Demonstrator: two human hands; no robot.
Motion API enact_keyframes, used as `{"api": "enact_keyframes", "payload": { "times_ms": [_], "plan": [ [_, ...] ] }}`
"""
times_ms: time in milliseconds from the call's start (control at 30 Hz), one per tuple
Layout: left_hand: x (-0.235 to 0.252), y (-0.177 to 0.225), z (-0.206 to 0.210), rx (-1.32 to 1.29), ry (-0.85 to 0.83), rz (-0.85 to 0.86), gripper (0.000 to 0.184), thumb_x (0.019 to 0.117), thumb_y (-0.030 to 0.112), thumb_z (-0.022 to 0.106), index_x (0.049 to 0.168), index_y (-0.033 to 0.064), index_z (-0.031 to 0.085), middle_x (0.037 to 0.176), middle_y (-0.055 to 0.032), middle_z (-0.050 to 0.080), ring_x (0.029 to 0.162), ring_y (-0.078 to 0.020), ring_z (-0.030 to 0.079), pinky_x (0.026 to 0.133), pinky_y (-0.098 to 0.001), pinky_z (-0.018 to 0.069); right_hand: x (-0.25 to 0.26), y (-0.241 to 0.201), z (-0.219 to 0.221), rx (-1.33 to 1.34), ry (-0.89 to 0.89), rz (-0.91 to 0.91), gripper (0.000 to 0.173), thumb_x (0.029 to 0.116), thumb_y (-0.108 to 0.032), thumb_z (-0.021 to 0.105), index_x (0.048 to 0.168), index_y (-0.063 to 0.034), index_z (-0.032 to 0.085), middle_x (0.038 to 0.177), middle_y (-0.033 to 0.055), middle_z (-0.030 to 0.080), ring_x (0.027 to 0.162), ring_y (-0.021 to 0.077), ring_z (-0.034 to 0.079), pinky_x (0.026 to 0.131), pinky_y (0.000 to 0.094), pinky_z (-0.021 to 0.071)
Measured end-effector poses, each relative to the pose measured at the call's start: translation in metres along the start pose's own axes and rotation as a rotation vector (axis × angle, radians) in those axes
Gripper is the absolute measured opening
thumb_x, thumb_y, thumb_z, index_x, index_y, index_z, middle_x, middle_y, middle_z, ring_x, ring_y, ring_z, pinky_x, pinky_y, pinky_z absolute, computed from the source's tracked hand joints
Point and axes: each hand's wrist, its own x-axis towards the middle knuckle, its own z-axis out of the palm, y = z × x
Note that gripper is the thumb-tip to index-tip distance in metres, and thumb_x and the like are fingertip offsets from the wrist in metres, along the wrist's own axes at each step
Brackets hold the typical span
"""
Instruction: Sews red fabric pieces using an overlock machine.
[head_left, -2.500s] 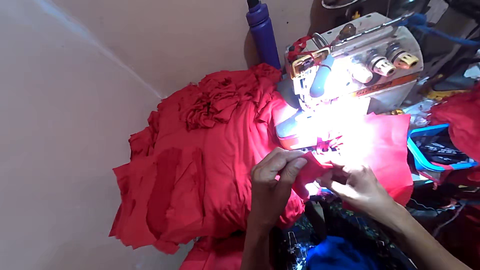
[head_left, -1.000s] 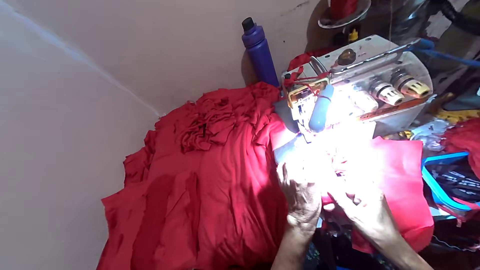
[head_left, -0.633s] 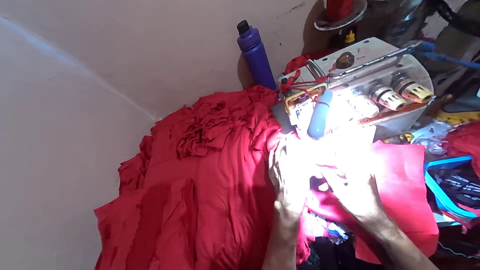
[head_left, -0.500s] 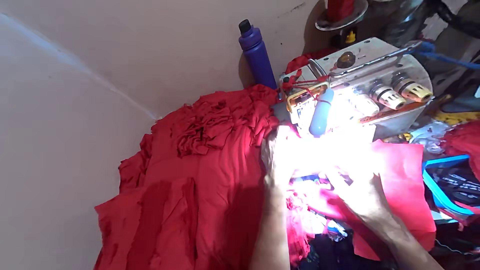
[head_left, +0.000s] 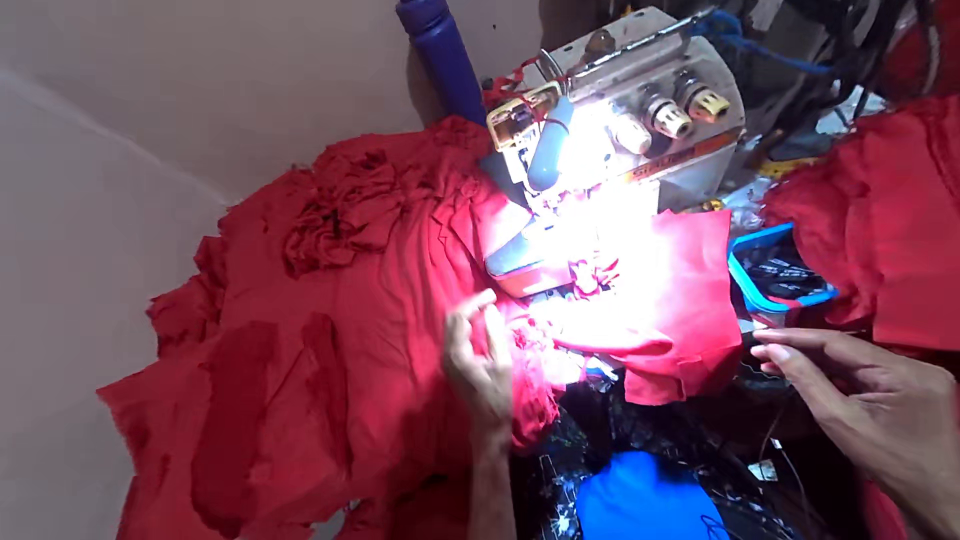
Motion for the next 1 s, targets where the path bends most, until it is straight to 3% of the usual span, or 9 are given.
{"api": "enact_keyframes", "payload": {
  "times_ms": [100, 200, 333, 467, 567, 667, 767, 900, 1000],
  "plan": [
    [-0.066, 0.025, 0.008, -0.211, -0.049, 0.016, 0.016, 0.0872, 0.005, 0.067, 0.097, -0.0056, 0.073, 0.099, -0.0136, 0.073, 0.102, -0.0113, 0.068, 0.093, -0.0231, 0.0533, -0.010, -0.002, 0.009, -0.037, -0.009, -0.044, 0.028, 0.0989, -0.021, 0.058, 0.102, 0.0007, 0.076, 0.096, 0.0094, 0.075, 0.085, 0.0009, 0.069, 0.080, 0.0152, 0.0542],
    [-0.098, 0.045, 0.024, -0.343, -0.143, 0.043, 0.010, 0.0862, 0.004, 0.069, 0.093, 0.0003, 0.076, 0.096, -0.0098, 0.073, 0.100, -0.0083, 0.067, 0.092, -0.0191, 0.0528, -0.013, 0.001, 0.019, -0.137, -0.035, -0.159, 0.026, 0.0983, -0.017, 0.057, 0.102, -0.0024, 0.078, 0.097, 0.0119, 0.075, 0.093, 0.0115, 0.069, 0.086, 0.0218, 0.0525],
    [-0.100, 0.058, 0.043, -0.245, -0.160, 0.169, 0.014, 0.0881, 0.008, 0.070, 0.098, 0.0032, 0.079, 0.100, -0.0126, 0.074, 0.102, -0.0148, 0.068, 0.095, -0.0213, 0.0515, -0.012, 0.006, 0.020, -0.162, -0.057, -0.211, 0.026, 0.0981, -0.019, 0.057, 0.103, -0.0043, 0.078, 0.100, 0.0127, 0.074, 0.099, 0.0181, 0.069, 0.090, 0.0272, 0.0525],
    [-0.090, 0.062, 0.064, -0.128, -0.240, 0.243, 0.020, 0.0861, 0.017, 0.073, 0.102, 0.0066, 0.080, 0.104, -0.0167, 0.072, 0.099, -0.0284, 0.067, 0.090, -0.0375, 0.0510, -0.012, 0.005, 0.025, -0.136, -0.065, -0.204, 0.026, 0.0970, -0.022, 0.059, 0.102, -0.0055, 0.079, 0.100, 0.0123, 0.074, 0.099, 0.0181, 0.068, 0.089, 0.0268, 0.0522],
    [-0.083, 0.067, 0.057, -0.194, -0.240, 0.273, 0.007, 0.0843, 0.014, 0.075, 0.087, 0.0083, 0.079, 0.100, -0.0154, 0.074, 0.101, -0.0259, 0.068, 0.093, -0.0335, 0.0519, -0.010, -0.001, 0.030, -0.126, -0.126, -0.233, 0.032, 0.0970, -0.032, 0.060, 0.112, -0.0102, 0.078, 0.109, 0.0122, 0.072, 0.106, 0.0244, 0.066, 0.092, 0.0375, 0.0508],
    [-0.081, 0.070, 0.029, -0.299, -0.293, 0.260, 0.008, 0.0877, 0.013, 0.072, 0.088, 0.0053, 0.076, 0.096, -0.0104, 0.076, 0.102, -0.0179, 0.071, 0.097, -0.0291, 0.0521, -0.010, -0.008, 0.032, -0.112, -0.250, -0.313, 0.042, 0.0980, -0.044, 0.057, 0.124, -0.0163, 0.074, 0.119, 0.0103, 0.070, 0.111, 0.0277, 0.062, 0.093, 0.0467, 0.0461],
    [-0.081, 0.073, -0.002, -0.381, -0.417, 0.216, 0.009, 0.0904, 0.008, 0.067, 0.093, 0.0003, 0.071, 0.088, -0.0092, 0.073, 0.089, -0.0096, 0.069, 0.088, -0.0196, 0.0531, -0.014, -0.017, 0.038, 0.002, -0.338, -0.372, 0.033, 0.1009, -0.045, 0.055, 0.113, -0.0196, 0.073, 0.117, 0.0057, 0.071, 0.112, 0.0221, 0.061, 0.094, 0.0393, 0.0445],
    [-0.084, 0.079, -0.036, -0.484, -0.553, 0.238, 0.013, 0.0929, 0.005, 0.062, 0.097, -0.0014, 0.072, 0.079, -0.0107, 0.066, 0.074, -0.0112, 0.062, 0.071, -0.0174, 0.0511, -0.020, -0.034, 0.048, 0.250, -0.482, -0.393, 0.028, 0.1001, -0.045, 0.060, 0.108, -0.0197, 0.068, 0.113, 0.0004, 0.069, 0.112, 0.0127, 0.059, 0.094, 0.0286, 0.0441],
    [-0.089, 0.076, -0.054, -0.543, -0.572, 0.213, 0.011, 0.0931, 0.006, 0.063, 0.096, -0.0009, 0.072, 0.075, -0.0097, 0.062, 0.071, -0.0094, 0.059, 0.067, -0.0150, 0.0489, -0.023, -0.043, 0.055, 0.412, -0.595, -0.421, 0.025, 0.0988, -0.038, 0.063, 0.096, -0.0135, 0.066, 0.097, 0.0008, 0.069, 0.102, 0.0097, 0.059, 0.090, 0.0223, 0.0426]
  ]
}}
